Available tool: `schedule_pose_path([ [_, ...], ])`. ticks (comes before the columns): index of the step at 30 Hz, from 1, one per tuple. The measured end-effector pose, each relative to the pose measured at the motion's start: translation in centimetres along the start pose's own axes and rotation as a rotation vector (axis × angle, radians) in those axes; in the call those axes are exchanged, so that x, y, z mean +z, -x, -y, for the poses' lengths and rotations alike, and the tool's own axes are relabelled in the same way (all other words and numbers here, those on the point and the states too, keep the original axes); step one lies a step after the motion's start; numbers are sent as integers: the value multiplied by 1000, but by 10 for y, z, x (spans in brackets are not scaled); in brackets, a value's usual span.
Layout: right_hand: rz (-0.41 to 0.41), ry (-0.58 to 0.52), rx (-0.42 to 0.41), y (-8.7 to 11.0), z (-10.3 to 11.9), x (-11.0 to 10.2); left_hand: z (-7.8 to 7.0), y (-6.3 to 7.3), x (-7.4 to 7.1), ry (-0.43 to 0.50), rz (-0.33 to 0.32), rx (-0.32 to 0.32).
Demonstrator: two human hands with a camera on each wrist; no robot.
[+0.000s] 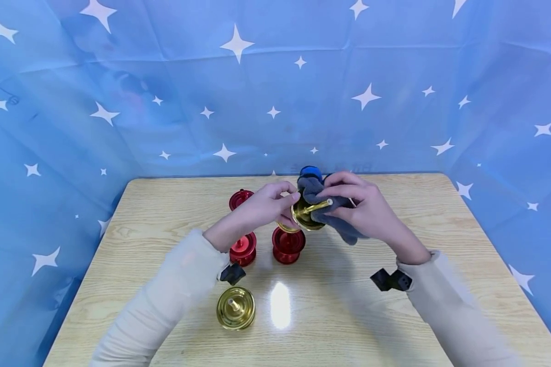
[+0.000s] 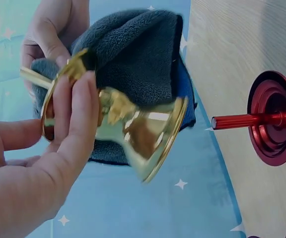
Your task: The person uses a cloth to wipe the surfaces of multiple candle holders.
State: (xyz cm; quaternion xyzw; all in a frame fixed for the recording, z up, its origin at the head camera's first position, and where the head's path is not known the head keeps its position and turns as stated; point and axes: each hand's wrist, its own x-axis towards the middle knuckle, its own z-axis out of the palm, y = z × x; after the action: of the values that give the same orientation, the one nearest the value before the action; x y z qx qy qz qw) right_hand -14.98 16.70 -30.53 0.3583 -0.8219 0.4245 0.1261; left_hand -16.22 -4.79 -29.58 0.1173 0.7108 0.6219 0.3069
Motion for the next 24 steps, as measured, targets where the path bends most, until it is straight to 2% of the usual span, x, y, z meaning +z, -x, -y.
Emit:
schedule_pose_path([
  [4, 93, 12, -62, -3, -2, -6, -3, 1, 0, -26, 39, -40],
  [7, 90, 23, -18, -3, 0, -5, -3, 2, 0, -31, 31, -47],
  [9, 53, 14, 66, -2, 1, -1, -2, 3, 1, -8, 9, -44],
  [14, -92, -69, 348, 3, 6, 16, 4, 4, 3, 42, -48, 6],
  [17, -175, -108, 465, 7, 11, 26, 7, 4, 4, 43, -64, 36],
  [20, -238, -146, 509, 10, 14, 31, 7, 5, 3, 40, -68, 52],
  [24, -281, -197, 479, 11, 12, 30, 2, 6, 1, -42, -101, 73],
])
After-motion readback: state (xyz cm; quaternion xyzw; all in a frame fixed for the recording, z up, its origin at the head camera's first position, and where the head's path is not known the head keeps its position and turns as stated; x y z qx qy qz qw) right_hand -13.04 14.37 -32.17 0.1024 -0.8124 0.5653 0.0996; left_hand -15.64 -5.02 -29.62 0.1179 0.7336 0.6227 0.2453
